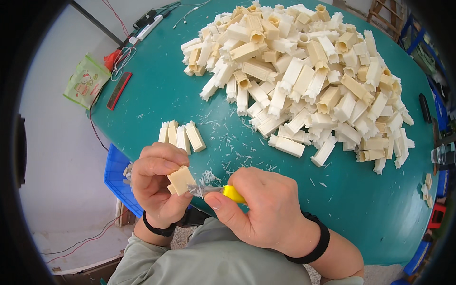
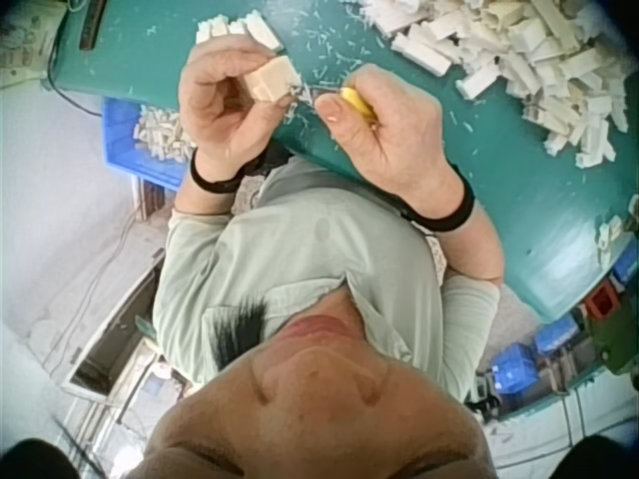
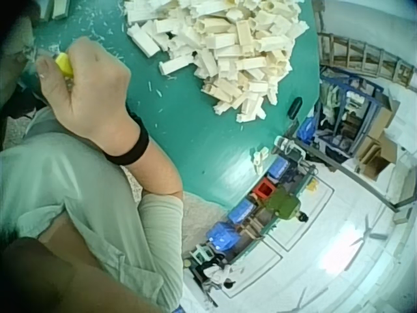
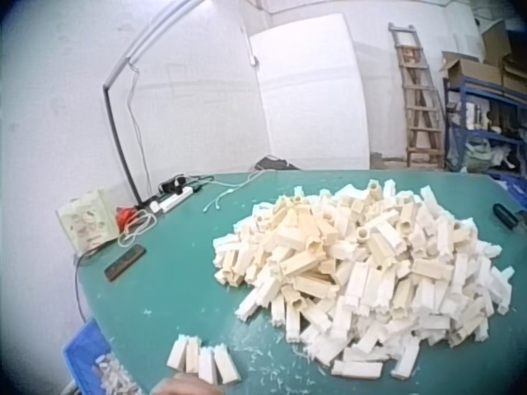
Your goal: Use a small knife to carve or trim excess material from white plastic toy components.
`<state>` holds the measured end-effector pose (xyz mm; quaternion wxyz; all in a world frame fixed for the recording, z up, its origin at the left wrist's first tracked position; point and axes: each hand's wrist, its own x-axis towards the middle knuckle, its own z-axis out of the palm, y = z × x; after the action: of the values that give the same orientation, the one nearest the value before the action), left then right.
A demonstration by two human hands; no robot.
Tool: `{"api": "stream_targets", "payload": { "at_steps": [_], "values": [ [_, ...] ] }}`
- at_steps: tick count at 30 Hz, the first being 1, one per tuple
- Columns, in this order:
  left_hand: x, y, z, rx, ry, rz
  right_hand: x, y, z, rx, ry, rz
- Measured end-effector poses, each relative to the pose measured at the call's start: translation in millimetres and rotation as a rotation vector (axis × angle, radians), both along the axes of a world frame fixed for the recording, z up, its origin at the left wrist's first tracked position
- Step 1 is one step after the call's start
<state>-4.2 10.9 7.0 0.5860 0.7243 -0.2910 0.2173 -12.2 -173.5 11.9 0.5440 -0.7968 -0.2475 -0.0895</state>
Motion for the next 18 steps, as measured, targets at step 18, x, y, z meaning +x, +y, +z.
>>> {"api": "stream_targets", "payload": {
  "at_steps": [18],
  "values": [
    [-5.9, -3.8, 16.5, 0.197, -0.015, -0.31, 8.1, -5.4, -2.9, -0.02, -0.014, -0.036]
  ]
}}
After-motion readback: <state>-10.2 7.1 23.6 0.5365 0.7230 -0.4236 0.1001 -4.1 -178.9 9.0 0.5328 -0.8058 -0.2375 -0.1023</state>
